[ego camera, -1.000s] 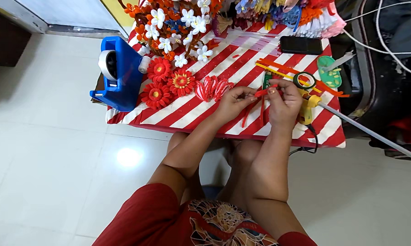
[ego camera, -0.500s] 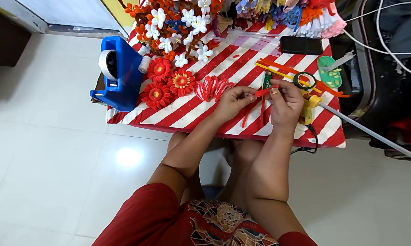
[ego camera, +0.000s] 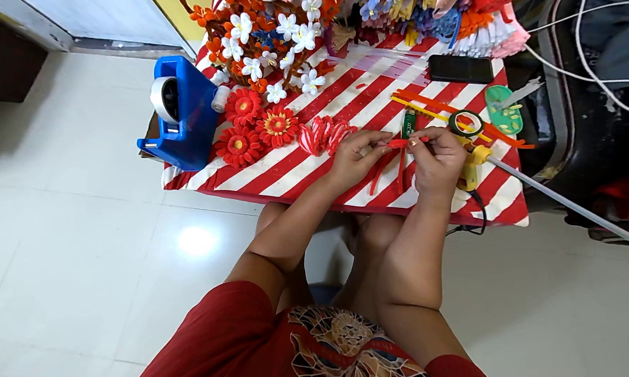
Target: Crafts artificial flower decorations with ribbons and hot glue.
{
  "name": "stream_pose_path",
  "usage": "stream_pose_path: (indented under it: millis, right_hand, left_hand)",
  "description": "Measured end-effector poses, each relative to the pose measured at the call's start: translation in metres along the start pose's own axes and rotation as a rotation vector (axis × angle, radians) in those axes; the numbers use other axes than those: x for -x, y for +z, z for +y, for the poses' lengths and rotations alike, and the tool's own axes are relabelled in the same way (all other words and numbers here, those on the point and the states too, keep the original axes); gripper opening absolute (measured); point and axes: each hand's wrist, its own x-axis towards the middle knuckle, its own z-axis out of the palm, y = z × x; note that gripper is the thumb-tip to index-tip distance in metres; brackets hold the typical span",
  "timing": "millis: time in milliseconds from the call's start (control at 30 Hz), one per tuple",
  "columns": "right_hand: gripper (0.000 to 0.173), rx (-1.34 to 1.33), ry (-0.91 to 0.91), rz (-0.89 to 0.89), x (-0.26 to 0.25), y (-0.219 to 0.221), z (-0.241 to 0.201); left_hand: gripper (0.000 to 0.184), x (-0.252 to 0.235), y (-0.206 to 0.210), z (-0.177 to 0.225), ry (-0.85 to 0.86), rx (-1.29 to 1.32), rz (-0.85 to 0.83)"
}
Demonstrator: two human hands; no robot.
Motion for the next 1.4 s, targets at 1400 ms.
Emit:
stream_pose_path:
  millis: [1400]
  right_hand:
    - [0.026, -0.172, 0.045, -0.068, 0.0, -0.007, -0.003]
  left_hand:
    - [0.017, 0.002, 0.002, -0.003, 0.219, -0.166, 0.012]
